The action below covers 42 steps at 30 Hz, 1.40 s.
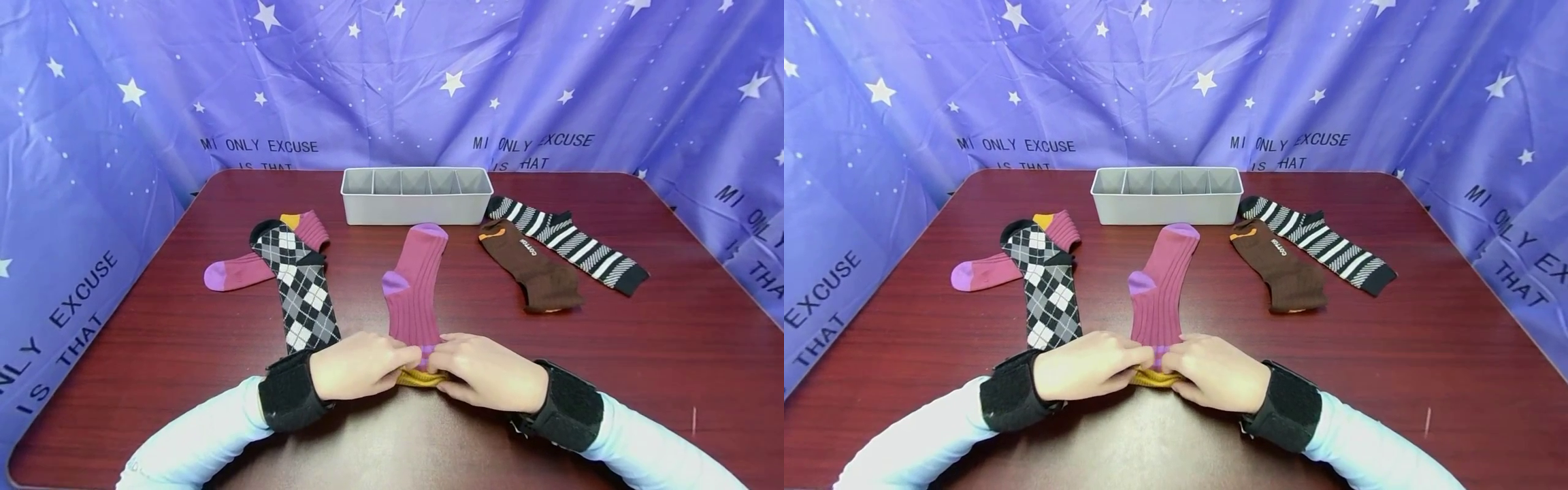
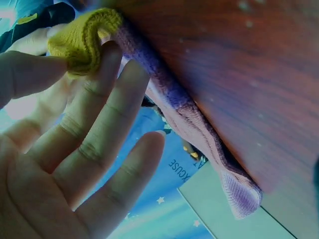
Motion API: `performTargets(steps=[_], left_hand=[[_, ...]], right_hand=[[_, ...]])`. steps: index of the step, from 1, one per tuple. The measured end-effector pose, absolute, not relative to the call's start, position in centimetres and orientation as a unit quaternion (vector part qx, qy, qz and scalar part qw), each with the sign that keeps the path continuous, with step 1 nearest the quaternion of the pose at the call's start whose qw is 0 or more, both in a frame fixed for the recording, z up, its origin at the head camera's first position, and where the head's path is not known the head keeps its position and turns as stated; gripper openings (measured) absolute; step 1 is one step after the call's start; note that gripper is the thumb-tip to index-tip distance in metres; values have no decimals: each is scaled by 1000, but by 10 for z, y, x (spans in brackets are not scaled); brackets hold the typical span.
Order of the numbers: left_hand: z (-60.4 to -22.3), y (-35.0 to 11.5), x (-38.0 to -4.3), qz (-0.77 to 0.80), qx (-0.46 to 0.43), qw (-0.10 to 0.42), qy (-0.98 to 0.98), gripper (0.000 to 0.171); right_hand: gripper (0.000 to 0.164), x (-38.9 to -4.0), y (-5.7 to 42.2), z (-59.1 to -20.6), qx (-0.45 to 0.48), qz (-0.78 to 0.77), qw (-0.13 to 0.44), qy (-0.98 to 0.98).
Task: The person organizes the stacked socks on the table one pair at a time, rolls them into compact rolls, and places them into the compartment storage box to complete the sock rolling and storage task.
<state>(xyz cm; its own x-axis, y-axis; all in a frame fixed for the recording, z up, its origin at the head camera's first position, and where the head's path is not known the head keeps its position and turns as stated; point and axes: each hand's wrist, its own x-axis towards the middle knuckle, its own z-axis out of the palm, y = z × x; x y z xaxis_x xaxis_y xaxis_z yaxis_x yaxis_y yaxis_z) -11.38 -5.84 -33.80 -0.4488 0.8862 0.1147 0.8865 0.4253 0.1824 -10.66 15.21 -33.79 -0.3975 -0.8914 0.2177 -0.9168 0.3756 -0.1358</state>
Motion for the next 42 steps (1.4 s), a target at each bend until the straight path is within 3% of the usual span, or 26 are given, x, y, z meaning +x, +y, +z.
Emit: performTargets(steps=[6, 14, 21, 26, 32, 42], left_hand=[[-336, -59, -114, -63, -527, 16, -847, 8], [-337, -58, -115, -74, -509, 44, -856, 5], [-337, -58, -116, -67, -515, 90, -850, 5], [-334, -59, -115, -33, -506, 68, -859, 9], [-331, -59, -113, 8, -499, 51, -865, 18], [-324, -49, -113, 82, -494, 40, -865, 20]], right_hand=[[16, -108, 154, -337, 527, 120, 40, -840], [16, -112, 154, -338, 513, 118, 62, -848], [21, -115, 151, -336, 501, 114, 63, -856], [15, -117, 152, -336, 505, 89, 68, -856], [27, -117, 154, -336, 511, 86, 50, -854], [27, -118, 144, -329, 492, 44, 3, -870]])
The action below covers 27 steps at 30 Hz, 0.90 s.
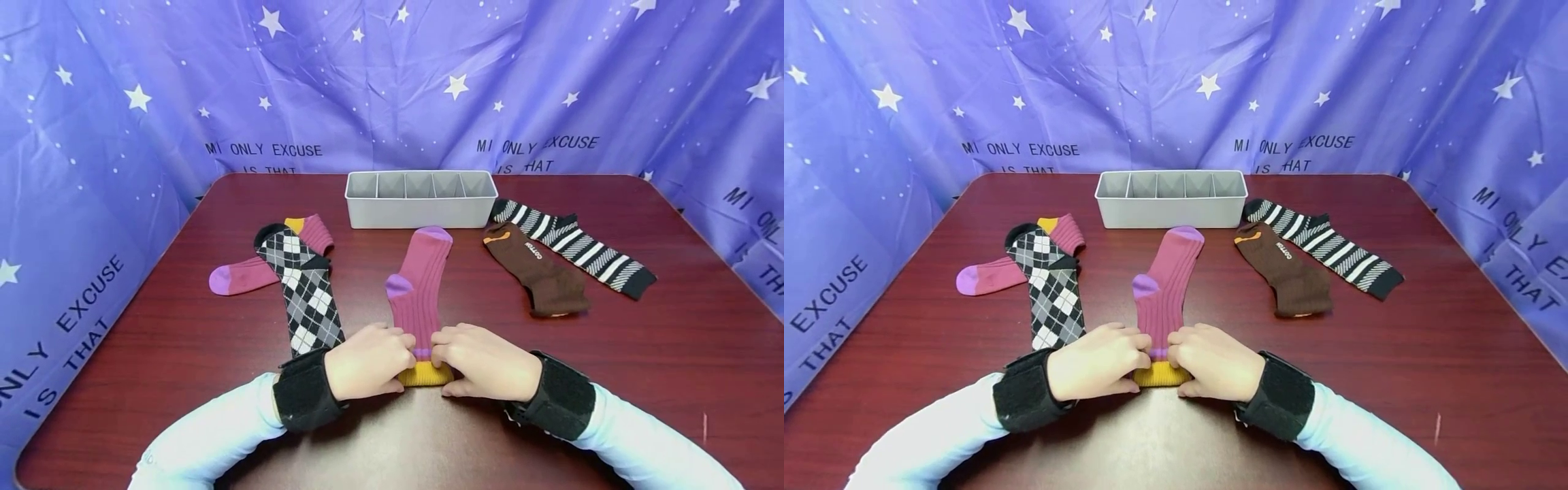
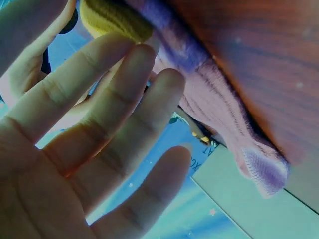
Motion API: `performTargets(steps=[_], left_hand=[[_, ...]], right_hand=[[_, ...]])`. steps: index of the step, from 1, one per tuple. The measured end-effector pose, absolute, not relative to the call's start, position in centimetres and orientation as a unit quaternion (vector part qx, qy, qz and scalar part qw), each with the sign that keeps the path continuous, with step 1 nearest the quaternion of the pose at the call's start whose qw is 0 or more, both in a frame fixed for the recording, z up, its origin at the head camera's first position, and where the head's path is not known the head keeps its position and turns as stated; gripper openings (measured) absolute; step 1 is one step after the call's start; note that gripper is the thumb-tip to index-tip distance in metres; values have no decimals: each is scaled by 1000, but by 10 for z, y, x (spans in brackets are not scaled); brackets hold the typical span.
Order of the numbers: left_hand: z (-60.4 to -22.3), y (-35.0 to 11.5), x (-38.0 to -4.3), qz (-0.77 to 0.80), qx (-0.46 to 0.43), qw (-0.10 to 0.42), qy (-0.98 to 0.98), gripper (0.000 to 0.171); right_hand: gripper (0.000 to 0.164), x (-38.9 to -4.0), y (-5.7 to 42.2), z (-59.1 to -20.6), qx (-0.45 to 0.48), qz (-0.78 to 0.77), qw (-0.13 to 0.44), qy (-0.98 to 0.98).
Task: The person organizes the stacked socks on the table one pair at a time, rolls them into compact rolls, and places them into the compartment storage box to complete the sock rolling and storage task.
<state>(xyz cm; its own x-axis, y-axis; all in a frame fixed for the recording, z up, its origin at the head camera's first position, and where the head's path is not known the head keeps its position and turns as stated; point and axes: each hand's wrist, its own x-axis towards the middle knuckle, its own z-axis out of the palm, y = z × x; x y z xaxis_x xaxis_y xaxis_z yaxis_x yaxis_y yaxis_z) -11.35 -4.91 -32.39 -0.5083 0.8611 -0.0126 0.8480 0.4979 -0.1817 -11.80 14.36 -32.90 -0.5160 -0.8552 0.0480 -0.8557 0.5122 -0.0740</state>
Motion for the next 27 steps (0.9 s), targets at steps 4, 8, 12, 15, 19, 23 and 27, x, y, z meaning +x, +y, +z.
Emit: performTargets(steps=[4, 8, 12, 15, 19, 23, 27], left_hand=[[-327, -46, -115, 79, -491, 44, -867, 21], [-329, -47, -118, 51, -494, 40, -867, 16], [-329, -50, -121, -10, -494, 19, -869, 10], [-326, -53, -122, -53, -490, -13, -870, 13], [-322, -55, -121, -76, -496, -60, -863, 13], [-322, -55, -120, -66, -495, -40, -866, 10], [-327, -54, -122, -59, -482, 25, -874, 10]], right_hand=[[26, -119, 142, -330, 486, 52, 1, -872], [22, -121, 142, -332, 489, 58, 8, -870], [15, -121, 142, -331, 501, 60, 20, -863], [14, -120, 144, -330, 520, 73, 29, -851], [13, -119, 146, -329, 553, 92, 20, -828], [8, -120, 147, -329, 549, 87, 15, -831], [6, -124, 147, -331, 513, 73, 24, -855]])
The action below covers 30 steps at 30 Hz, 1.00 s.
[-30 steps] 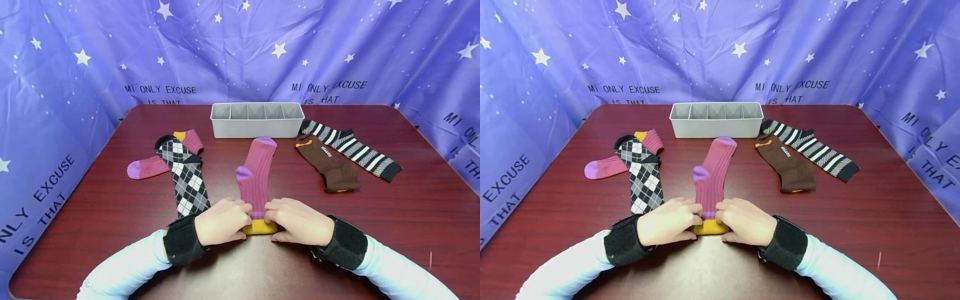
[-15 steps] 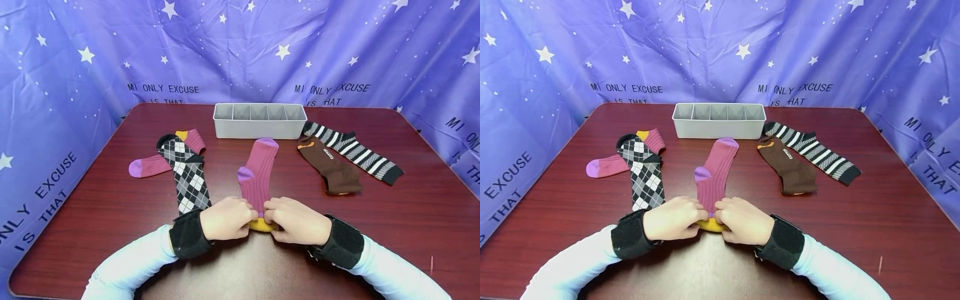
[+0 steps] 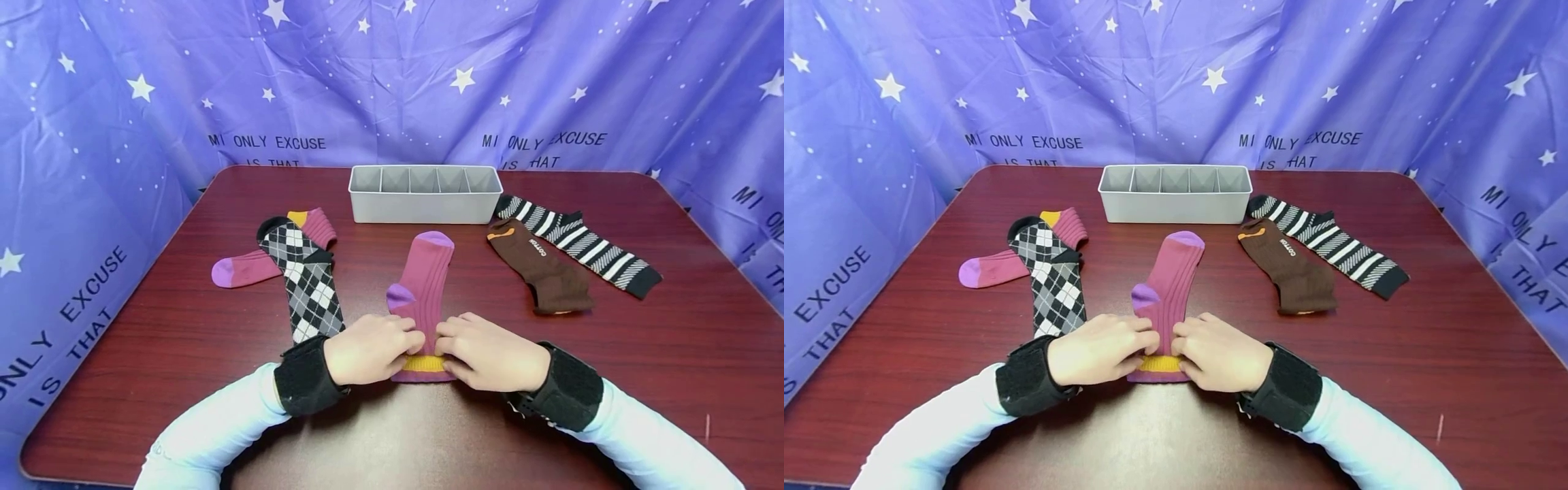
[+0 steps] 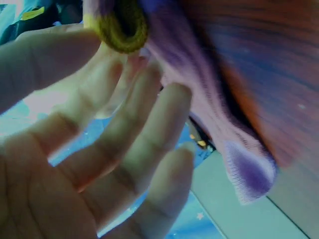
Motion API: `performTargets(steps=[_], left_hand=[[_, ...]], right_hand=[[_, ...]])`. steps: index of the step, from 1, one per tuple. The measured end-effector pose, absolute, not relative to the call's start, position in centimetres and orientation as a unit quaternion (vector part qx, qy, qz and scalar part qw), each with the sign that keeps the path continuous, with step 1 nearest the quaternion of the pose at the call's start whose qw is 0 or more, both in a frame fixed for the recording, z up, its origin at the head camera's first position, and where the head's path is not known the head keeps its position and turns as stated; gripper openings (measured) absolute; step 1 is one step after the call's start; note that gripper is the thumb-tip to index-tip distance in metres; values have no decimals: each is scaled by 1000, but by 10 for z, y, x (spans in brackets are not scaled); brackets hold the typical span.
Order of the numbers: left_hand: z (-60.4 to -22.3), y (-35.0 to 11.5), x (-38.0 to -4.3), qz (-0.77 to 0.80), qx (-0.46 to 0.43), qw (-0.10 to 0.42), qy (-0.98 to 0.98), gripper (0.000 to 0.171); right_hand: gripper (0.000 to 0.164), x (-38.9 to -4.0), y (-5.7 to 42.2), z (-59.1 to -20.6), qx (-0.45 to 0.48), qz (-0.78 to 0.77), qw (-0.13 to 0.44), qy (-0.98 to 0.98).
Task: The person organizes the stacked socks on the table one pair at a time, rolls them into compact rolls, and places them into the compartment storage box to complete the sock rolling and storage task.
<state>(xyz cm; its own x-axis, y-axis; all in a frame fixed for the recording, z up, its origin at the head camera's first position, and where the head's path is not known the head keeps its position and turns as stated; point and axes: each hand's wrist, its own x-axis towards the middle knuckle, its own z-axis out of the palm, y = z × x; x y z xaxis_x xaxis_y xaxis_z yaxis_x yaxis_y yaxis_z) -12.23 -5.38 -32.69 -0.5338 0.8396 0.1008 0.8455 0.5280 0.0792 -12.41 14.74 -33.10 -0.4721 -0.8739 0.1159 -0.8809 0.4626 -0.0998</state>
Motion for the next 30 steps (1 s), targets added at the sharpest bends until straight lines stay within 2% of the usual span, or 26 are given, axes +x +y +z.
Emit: performTargets(steps=[3, 8, 10, 17, 26, 30], left_hand=[[-330, -53, -124, -57, -485, 55, -871, 10], [-329, -51, -123, -33, -493, 59, -868, 9], [-327, -51, -121, -21, -490, 46, -870, 4], [-327, -50, -121, -4, -488, 30, -872, 17], [-326, -54, -123, -55, -492, 25, -868, 13], [-322, -56, -123, -81, -488, -18, -869, 15]], right_hand=[[13, -127, 147, -333, 501, 88, 37, -860], [17, -127, 145, -334, 517, 100, 59, -848], [17, -126, 145, -332, 520, 92, 51, -847], [32, -124, 146, -330, 499, 68, 8, -864], [18, -123, 146, -332, 503, 74, 40, -860], [13, -122, 147, -331, 526, 93, 37, -845]])
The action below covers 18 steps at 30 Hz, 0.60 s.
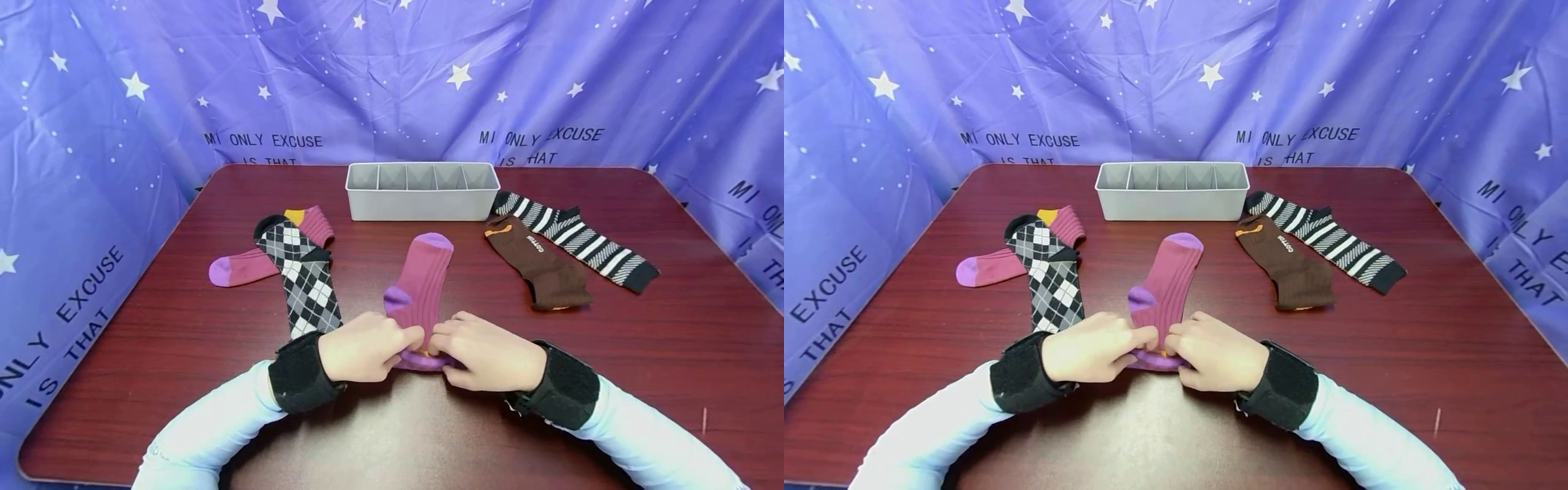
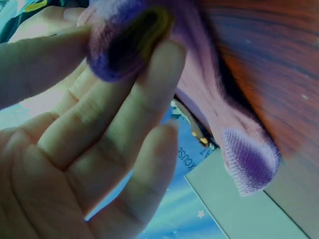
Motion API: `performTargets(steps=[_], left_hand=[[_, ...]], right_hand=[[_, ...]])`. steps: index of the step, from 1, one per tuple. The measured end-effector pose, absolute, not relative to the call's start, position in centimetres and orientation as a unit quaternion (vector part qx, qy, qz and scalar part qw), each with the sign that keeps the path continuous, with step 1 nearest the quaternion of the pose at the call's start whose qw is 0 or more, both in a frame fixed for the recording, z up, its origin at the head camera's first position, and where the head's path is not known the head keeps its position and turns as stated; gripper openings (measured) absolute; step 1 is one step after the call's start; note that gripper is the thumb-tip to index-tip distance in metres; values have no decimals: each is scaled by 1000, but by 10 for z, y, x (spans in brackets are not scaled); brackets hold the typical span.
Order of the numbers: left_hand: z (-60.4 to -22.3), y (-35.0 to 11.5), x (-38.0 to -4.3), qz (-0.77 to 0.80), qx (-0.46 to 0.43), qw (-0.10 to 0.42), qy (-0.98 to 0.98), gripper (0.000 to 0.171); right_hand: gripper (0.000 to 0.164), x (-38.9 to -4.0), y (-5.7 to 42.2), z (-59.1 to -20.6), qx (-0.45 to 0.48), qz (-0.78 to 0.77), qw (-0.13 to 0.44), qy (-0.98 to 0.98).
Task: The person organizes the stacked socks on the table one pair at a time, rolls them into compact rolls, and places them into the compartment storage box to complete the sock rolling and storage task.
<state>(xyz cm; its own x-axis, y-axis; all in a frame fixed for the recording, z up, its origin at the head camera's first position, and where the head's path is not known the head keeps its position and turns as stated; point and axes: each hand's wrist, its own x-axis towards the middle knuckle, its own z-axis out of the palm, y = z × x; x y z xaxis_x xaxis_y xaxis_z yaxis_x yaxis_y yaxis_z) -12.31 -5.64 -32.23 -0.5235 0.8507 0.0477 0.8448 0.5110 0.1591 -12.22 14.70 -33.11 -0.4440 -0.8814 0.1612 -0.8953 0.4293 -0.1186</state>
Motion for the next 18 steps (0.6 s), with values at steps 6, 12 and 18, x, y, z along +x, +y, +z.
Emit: performTargets(steps=[6, 12, 18], left_hand=[[-321, -58, -124, 92, 478, 59, 872, 13], [-329, -55, -127, 57, 468, -34, 881, 15], [-329, -53, -124, 30, 478, -81, 874, 16]], right_hand=[[8, -122, 147, -329, 544, 101, 32, -832], [6, -127, 146, -332, 506, 86, 73, -855], [13, -130, 145, -333, 503, 108, 104, -851]])
